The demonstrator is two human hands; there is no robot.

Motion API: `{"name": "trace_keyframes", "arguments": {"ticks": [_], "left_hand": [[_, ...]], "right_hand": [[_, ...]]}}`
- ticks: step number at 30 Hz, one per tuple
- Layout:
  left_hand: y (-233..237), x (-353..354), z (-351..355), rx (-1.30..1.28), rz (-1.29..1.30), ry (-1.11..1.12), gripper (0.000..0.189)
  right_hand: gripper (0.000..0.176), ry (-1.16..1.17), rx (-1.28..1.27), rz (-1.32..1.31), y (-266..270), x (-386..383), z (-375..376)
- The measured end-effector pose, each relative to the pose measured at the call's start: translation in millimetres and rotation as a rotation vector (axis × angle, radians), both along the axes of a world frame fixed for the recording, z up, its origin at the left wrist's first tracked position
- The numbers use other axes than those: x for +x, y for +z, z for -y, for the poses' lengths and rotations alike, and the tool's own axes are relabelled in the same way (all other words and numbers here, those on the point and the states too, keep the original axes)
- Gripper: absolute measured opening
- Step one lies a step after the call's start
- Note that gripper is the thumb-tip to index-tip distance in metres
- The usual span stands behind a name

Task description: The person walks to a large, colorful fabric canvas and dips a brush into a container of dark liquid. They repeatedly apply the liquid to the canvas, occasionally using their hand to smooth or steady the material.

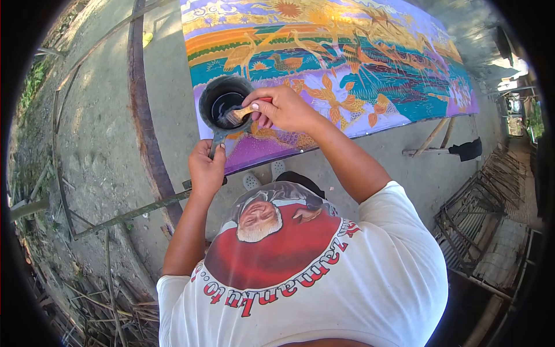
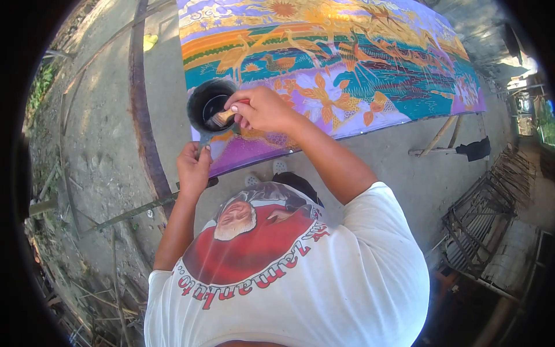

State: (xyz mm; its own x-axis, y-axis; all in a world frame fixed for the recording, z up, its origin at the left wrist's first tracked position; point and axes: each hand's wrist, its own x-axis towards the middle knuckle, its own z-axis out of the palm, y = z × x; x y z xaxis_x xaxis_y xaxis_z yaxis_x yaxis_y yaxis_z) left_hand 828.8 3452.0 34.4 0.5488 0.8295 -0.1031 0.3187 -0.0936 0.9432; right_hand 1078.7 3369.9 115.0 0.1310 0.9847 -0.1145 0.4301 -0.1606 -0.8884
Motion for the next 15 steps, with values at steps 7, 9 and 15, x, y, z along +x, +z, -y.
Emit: {"name": "trace_keyframes", "arguments": {"ticks": [7, 9, 15], "left_hand": [[7, 2, 1, -0.072, -0.007, 0.057, 0.014], [9, -2, 2, -0.059, -0.004, 0.059, 0.013], [17, -7, 10, -0.053, -0.017, 0.096, 0.013]], "right_hand": [[0.032, -0.728, 0.376, -0.804, -47, 72, 12], [0.031, -0.868, 0.381, -0.755, -78, 94, -1], [0.026, -1.005, 0.263, -0.696, -144, 88, -55]]}}
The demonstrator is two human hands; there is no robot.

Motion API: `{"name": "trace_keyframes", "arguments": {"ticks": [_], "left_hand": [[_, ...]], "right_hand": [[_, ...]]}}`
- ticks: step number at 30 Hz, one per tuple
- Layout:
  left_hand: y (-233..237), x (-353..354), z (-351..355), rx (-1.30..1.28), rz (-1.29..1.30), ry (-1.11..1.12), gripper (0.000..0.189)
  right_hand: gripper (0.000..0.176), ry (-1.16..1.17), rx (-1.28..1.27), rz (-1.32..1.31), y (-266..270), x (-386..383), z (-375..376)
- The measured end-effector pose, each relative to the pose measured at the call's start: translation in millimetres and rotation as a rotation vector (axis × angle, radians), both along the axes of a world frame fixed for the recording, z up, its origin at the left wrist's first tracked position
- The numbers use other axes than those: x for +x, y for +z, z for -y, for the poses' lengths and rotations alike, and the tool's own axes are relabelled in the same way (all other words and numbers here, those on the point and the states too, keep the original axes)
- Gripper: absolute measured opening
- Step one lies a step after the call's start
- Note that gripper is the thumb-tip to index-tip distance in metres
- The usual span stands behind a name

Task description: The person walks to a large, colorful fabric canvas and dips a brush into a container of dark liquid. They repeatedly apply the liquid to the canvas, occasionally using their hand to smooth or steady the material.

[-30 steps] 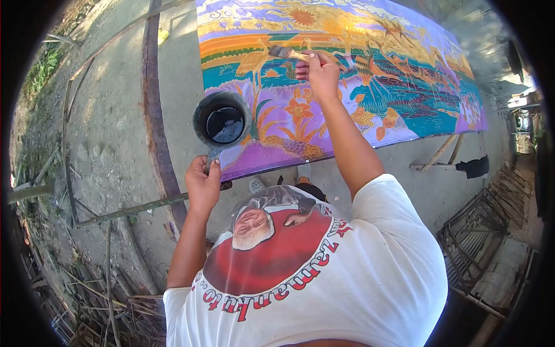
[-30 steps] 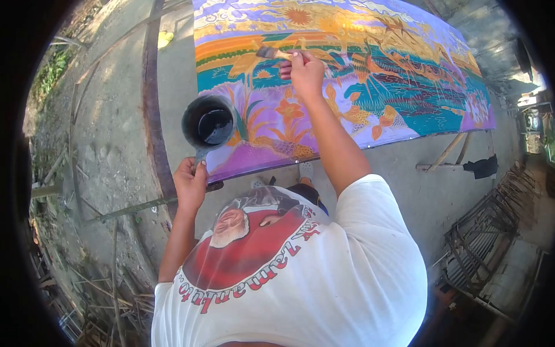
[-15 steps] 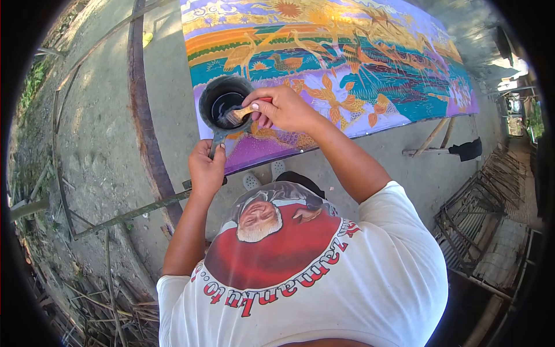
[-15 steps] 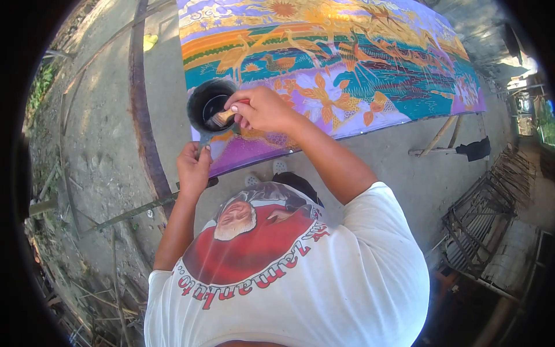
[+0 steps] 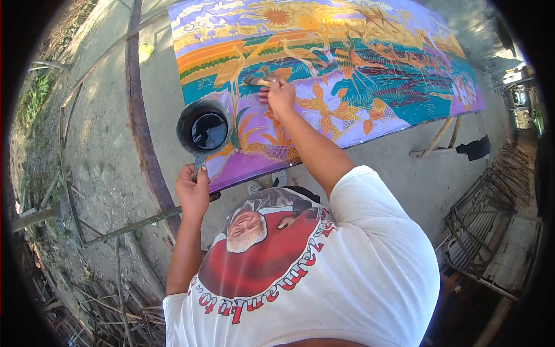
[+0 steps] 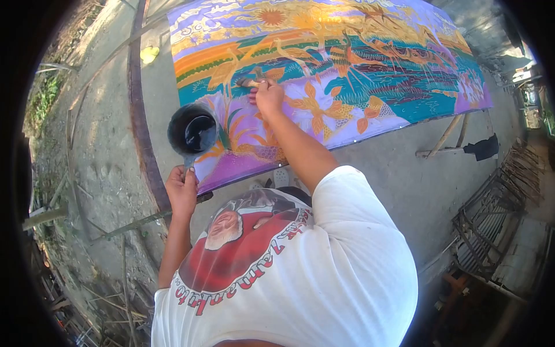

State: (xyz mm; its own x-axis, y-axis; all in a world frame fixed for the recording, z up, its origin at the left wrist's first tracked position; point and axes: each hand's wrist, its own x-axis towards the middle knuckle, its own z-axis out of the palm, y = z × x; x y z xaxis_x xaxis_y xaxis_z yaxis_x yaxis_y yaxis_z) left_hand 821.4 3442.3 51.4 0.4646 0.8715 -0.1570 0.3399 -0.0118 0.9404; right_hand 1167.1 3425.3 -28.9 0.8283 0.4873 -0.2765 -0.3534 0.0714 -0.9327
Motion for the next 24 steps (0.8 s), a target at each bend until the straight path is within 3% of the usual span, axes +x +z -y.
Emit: {"name": "trace_keyframes", "arguments": {"ticks": [3, 6, 9, 11, 13, 15, 18, 21, 24], "left_hand": [[1, -1, 4, -0.014, -0.001, 0.026, 0.012], [4, -2, 8, -0.023, -0.004, 0.057, 0.013], [5, 0, 15, -0.044, 0.015, 0.084, 0.014], [6, 3, 18, -0.047, 0.025, 0.093, 0.014], [5, 8, 22, -0.028, 0.016, 0.102, 0.011], [7, 13, 25, -0.022, 0.009, 0.106, 0.011], [11, 17, 31, -0.022, 0.005, 0.119, 0.011], [8, 21, 36, -0.044, 0.029, 0.135, 0.012], [6, 21, 37, -0.049, 0.036, 0.126, 0.012]], "right_hand": [[0.023, 0.011, 0.040, -0.012, -5, -6, 0], [0.023, -0.190, -0.027, 0.165, -9, 26, 17], [0.024, -0.165, -0.057, 0.313, -23, 32, 14], [0.024, -0.085, -0.087, 0.286, -9, 7, 7], [0.023, 0.049, -0.022, 0.094, -4, -9, -6], [0.023, 0.034, -0.039, 0.101, -4, -1, -4], [0.024, -0.089, -0.243, 0.614, -36, 53, 12], [0.023, -0.108, -0.244, 0.648, -6, 57, 40], [0.023, -0.054, -0.174, 0.496, -25, 25, 31]]}}
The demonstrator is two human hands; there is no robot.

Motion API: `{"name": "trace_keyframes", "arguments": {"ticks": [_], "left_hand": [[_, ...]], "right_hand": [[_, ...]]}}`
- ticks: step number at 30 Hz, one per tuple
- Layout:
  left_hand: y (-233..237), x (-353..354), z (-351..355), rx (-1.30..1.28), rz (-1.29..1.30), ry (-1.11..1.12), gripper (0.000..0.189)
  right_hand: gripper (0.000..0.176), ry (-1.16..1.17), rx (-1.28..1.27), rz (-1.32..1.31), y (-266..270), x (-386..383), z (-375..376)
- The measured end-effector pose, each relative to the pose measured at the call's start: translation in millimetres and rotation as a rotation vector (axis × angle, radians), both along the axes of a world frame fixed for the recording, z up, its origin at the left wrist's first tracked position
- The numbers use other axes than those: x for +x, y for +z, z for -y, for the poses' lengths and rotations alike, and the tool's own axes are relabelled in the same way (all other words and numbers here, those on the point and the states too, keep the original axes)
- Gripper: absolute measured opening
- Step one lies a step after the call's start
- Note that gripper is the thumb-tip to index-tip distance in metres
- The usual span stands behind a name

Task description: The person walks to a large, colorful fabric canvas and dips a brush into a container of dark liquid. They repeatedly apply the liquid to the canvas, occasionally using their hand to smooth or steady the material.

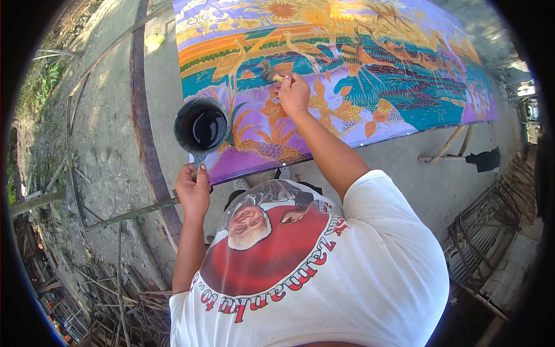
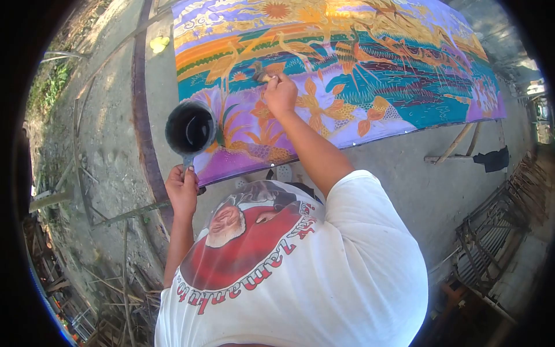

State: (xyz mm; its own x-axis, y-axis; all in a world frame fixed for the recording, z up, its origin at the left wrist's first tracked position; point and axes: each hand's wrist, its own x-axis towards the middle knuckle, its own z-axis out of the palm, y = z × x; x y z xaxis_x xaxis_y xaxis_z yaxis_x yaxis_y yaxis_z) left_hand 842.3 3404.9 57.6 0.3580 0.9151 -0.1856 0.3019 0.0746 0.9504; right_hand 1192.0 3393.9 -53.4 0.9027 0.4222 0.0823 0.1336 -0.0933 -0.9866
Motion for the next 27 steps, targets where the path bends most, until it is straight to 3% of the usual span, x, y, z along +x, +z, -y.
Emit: {"name": "trace_keyframes", "arguments": {"ticks": [5, 7, 8, 11, 12, 15, 18, 22, 24, 27], "left_hand": [[4, -4, -6, -0.007, 0.002, -0.064, 0.012], [4, -10, -12, -0.022, 0.015, -0.090, 0.012], [4, -13, -15, -0.027, 0.018, -0.101, 0.012], [4, -23, -23, -0.037, 0.010, -0.127, 0.013], [1, -27, -26, -0.038, 0.017, -0.125, 0.013], [-6, -37, -36, -0.025, 0.018, -0.145, 0.013], [-5, -43, -44, -0.014, 0.006, -0.178, 0.014], [-5, -52, -52, 0.000, 0.018, -0.189, 0.014], [-5, -57, -56, -0.012, 0.032, -0.189, 0.012], [-8, -65, -59, -0.024, 0.046, -0.183, 0.010]], "right_hand": [[0.022, 0.058, 0.037, -0.210, -9, -51, -27], [0.022, 0.004, -0.072, 0.112, 4, -44, -21], [0.023, -0.018, -0.215, 0.170, 22, -38, -3], [0.023, -0.128, -0.303, 0.366, 36, -18, 23], [0.022, -0.122, -0.193, 0.219, 19, -12, 21], [0.022, -0.118, -0.077, 0.102, 8, -35, 6], [0.022, -0.052, -0.097, 0.066, -12, -71, -25], [0.022, -0.092, -0.139, 0.143, 17, -54, 1], [0.023, -0.216, -0.329, 0.319, 48, -34, 30], [0.023, -0.322, -0.215, 0.252, 13, -2, 37]]}}
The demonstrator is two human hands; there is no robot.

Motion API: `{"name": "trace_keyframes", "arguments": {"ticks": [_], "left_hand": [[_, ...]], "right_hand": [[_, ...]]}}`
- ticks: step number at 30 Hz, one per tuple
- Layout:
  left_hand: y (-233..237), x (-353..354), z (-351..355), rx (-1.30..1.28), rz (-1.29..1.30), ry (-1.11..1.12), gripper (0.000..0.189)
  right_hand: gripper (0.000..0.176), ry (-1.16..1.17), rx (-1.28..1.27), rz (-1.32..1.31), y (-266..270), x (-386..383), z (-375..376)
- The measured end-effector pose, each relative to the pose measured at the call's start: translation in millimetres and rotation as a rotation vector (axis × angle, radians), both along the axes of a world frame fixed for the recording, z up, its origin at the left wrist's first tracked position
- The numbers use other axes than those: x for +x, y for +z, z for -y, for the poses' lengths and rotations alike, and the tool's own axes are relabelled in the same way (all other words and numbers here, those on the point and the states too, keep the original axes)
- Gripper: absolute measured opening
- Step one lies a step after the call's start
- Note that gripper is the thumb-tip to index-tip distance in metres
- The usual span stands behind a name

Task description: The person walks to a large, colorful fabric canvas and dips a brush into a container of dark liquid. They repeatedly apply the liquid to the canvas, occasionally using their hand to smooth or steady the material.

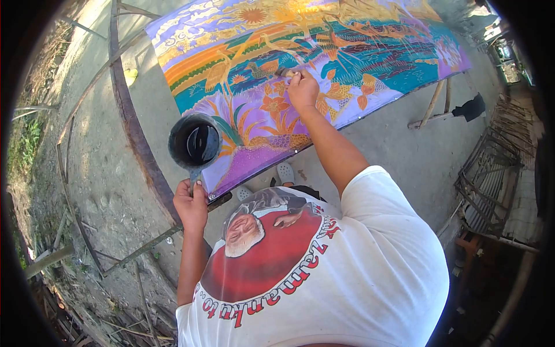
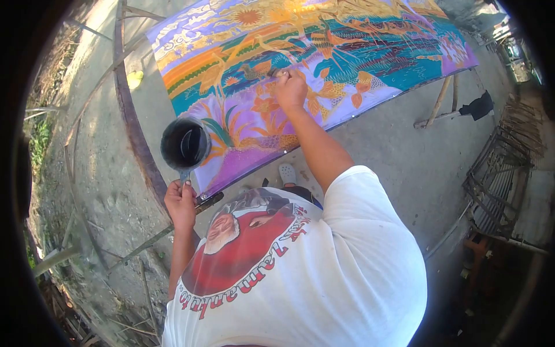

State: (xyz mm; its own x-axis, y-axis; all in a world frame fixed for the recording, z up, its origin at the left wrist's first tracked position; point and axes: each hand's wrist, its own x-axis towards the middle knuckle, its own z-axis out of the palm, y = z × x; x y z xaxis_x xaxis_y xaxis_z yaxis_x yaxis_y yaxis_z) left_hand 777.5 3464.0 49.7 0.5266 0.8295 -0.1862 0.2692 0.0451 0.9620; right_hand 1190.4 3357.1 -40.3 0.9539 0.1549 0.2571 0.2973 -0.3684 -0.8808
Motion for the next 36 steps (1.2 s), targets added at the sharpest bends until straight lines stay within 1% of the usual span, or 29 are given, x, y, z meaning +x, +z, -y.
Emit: {"name": "trace_keyframes", "arguments": {"ticks": [1, 3, 4, 6, 7, 8, 10, 12, 13, 15, 16, 18, 19, 21, 22, 24, 25, 27, 30, 33, 36], "left_hand": [[-1, -2, -1, 0.001, -0.002, 0.000, 0.010], [1, -4, -2, -0.008, -0.006, -0.002, 0.011], [2, -4, -2, -0.019, -0.012, 0.002, 0.011], [3, -4, -3, -0.015, -0.017, -0.005, 0.011], [3, -5, -3, -0.016, -0.032, 0.000, 0.011], [3, -6, -3, -0.015, -0.035, -0.002, 0.011], [5, -7, -3, -0.005, -0.009, 0.006, 0.011], [6, -8, -3, 0.003, -0.010, 0.014, 0.011], [6, -8, -3, 0.013, -0.009, 0.018, 0.011], [8, -8, 0, 0.002, -0.005, 0.037, 0.011], [9, -7, 1, -0.009, 0.000, 0.048, 0.011], [9, -7, 1, 0.001, -0.006, 0.045, 0.011], [9, -7, 0, 0.011, -0.014, 0.039, 0.011], [6, -6, -1, 0.015, -0.021, 0.040, 0.011], [4, -7, -1, 0.017, -0.031, 0.046, 0.011], [4, -6, 0, 0.015, -0.034, 0.045, 0.011], [6, -6, 0, 0.016, -0.030, 0.045, 0.011], [7, -4, 0, 0.007, -0.031, 0.067, 0.011], [4, -4, 0, -0.002, -0.032, 0.074, 0.012], [2, -4, -1, 0.001, -0.043, 0.065, 0.012], [5, -2, -2, 0.000, -0.052, 0.056, 0.012]], "right_hand": [[0.023, -0.004, 0.002, 0.004, -5, -6, -5], [0.024, 0.130, 0.195, -0.156, -13, -30, -24], [0.024, 0.122, 0.198, -0.150, -8, -44, -30], [0.024, 0.319, 0.289, -0.427, 8, -65, -37], [0.023, 0.293, 0.225, -0.351, 15, -62, -30], [0.023, 0.291, 0.227, -0.353, 4, -48, -23], [0.023, 0.118, 0.145, -0.150, -25, 3, -10], [0.023, -0.015, 0.003, -0.056, -7, 29, 13], [0.023, -0.008, 0.003, -0.053, -10, 42, 18], [0.022, -0.108, 0.104, -0.046, -10, 52, 19], [0.022, -0.106, 0.105, -0.046, -8, 48, 16], [0.022, -0.003, 0.172, -0.245, -4, 29, 11], [0.022, -0.006, 0.173, -0.246, -5, 20, 6], [0.023, 0.129, 0.340, -0.287, -8, 6, -4], [0.023, 0.130, 0.339, -0.289, 0, -1, -4], [0.025, 0.234, 0.423, -0.459, 16, -12, -7], [0.025, 0.245, 0.422, -0.466, 19, -12, -9], [0.025, 0.178, 0.425, -0.454, 22, -9, -15], [0.025, 0.203, 0.394, -0.455, 8, -30, -38], [0.024, 0.266, 0.349, -0.489, 8, -75, -69], [0.023, 0.326, 0.311, -0.483, 3, -83, -79]]}}
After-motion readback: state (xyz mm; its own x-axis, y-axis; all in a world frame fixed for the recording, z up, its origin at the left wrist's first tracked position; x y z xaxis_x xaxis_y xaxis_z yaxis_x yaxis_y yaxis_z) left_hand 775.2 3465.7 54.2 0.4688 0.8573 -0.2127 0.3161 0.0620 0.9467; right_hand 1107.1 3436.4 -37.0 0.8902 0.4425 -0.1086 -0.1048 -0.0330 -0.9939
